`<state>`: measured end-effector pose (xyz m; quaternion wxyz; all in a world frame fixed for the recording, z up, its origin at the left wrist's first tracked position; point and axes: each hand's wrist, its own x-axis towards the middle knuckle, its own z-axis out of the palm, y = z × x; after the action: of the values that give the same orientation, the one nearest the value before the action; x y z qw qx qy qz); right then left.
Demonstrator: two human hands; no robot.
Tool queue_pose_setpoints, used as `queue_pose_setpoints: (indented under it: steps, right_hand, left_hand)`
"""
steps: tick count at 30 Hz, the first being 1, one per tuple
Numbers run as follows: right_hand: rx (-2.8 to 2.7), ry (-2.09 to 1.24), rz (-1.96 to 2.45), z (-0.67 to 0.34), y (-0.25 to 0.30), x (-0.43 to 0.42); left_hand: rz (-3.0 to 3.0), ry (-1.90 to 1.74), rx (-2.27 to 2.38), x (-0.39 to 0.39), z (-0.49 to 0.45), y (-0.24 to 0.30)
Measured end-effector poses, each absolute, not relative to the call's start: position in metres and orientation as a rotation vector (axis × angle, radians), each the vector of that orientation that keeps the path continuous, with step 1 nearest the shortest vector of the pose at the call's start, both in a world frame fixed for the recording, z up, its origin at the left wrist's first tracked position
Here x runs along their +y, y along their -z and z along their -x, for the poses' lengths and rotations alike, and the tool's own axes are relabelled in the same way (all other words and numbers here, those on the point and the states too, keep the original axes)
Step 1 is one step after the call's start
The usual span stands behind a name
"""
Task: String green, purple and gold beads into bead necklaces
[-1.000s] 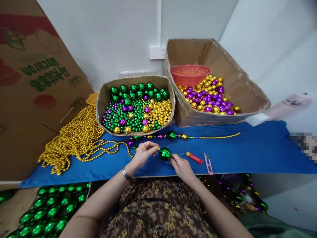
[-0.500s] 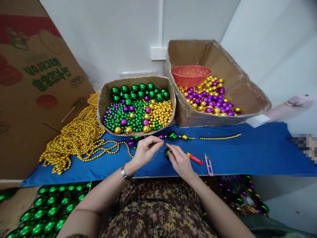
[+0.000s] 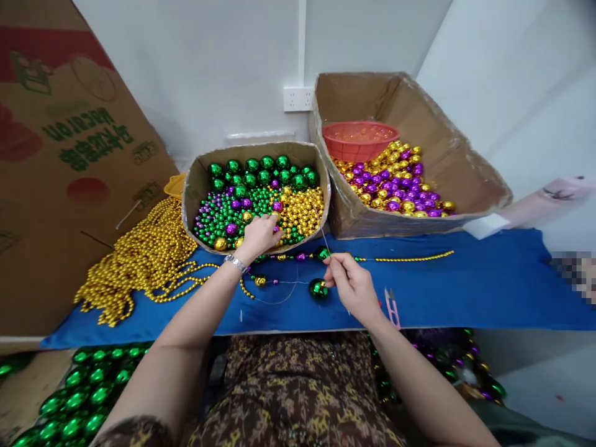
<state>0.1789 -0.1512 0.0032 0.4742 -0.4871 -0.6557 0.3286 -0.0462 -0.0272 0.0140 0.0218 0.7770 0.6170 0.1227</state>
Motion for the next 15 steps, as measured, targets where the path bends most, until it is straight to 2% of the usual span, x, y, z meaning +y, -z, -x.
queue_pose_setpoints:
  steps: [3,6,9,12,15]
  right_hand:
    - [-1.692,-0.712,1.210,-0.181,-0.004,-0.154]
    - [-1.802,-0.555,1.268,-0.185,0.008,-0.158]
    - [-1.853,-0.433,1.275,-0.188,0.021,-0.162]
    - [-1.880,-0.376,1.244,-0.187,0.027,-0.165]
    - [-1.903,-0.336,1.233,-0.184,0.027,-0.166]
  left_hand:
    - [-2.358,-0.367,1.934,-0.023,0.043,-0.012]
    - [-2.091,-0.829,1.731,-0.031,0.044,-0.013]
    - [-1.469,-1.204,1.264,-0.048,0.049,-0.018]
    - [-1.000,-1.236,0.957,-0.067,0.052,-0.024]
    - [-0.861,-1.232,0.878,-0.080,0.052,-0.025]
